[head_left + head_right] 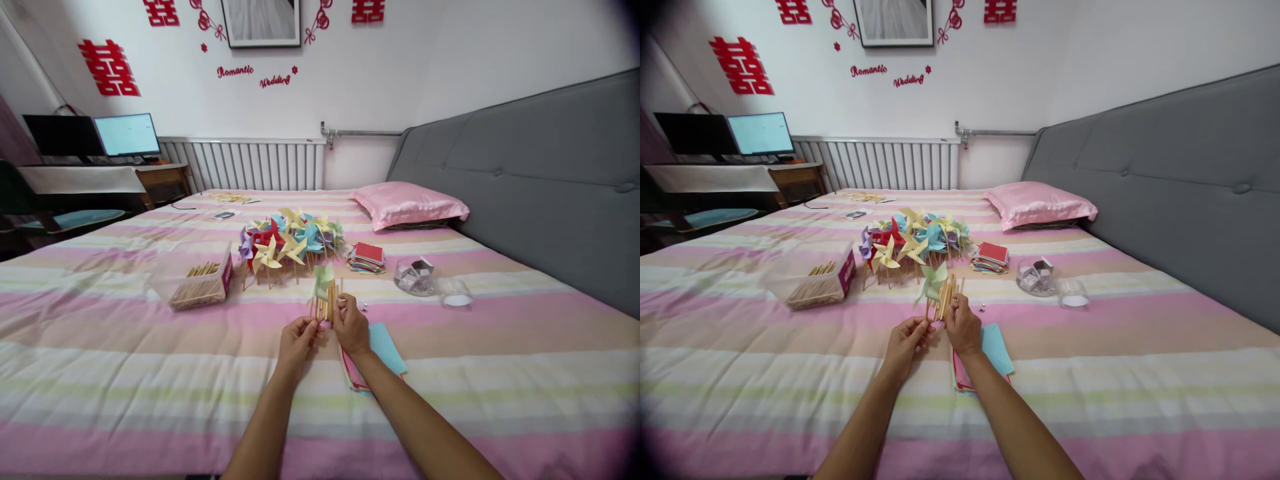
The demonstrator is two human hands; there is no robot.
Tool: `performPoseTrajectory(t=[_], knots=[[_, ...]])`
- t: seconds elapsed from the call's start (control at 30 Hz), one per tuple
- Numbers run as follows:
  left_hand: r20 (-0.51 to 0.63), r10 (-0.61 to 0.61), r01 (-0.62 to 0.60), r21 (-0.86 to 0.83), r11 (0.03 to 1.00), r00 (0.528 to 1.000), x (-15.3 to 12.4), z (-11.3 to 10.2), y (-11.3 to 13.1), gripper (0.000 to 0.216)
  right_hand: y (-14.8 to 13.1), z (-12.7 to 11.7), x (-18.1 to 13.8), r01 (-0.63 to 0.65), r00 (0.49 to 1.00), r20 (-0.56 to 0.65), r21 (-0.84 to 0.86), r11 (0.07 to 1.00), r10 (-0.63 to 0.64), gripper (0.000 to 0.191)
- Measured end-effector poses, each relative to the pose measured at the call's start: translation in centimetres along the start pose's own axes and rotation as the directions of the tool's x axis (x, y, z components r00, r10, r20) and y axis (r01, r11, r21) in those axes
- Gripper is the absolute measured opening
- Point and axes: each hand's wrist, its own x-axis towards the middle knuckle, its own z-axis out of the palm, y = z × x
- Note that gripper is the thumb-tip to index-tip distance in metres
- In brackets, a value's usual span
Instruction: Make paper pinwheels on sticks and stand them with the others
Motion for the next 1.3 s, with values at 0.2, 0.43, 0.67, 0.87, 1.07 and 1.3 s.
performPoseTrajectory(t=[0.2, 0.43, 0.67, 0.87, 1.07, 1.3], knots=[[0.017, 0.005, -0.005, 0.005, 1.000, 1.000, 0.08, -0.17, -0.27, 0.031, 0.11, -0.06, 0.03, 0.014, 1.000, 0.005, -0.007, 1.000, -0.014, 0.028], [0.012, 0.008, -0.008, 0.005, 1.000, 1.000, 0.17, -0.26, -0.51, 0.030, 0.00, -0.17, 0.02, 0.008, 1.000, 0.004, -0.015, 1.000, -0.008, 0.028], [0.019, 0.006, -0.006, 0.007, 1.000, 1.000, 0.17, -0.22, -0.43, 0.032, -0.04, -0.16, 0.04, 0.005, 1.000, 0.002, -0.019, 1.000, -0.005, 0.027], [0.019, -0.005, 0.005, 0.003, 1.000, 1.000, 0.08, -0.14, -0.35, 0.032, -0.08, -0.22, -0.01, 0.009, 1.000, 0.001, -0.014, 1.000, -0.009, 0.026], [0.024, -0.003, 0.003, -0.005, 1.000, 1.000, 0.16, -0.16, -0.46, 0.031, -0.16, -0.27, 0.06, 0.017, 1.000, -0.002, -0.009, 1.000, -0.017, 0.025], [0.027, 0.000, 0.000, -0.012, 1.000, 1.000, 0.10, -0.09, -0.37, 0.033, -0.18, -0.26, 0.08, 0.015, 1.000, 0.003, -0.008, 1.000, -0.015, 0.023]])
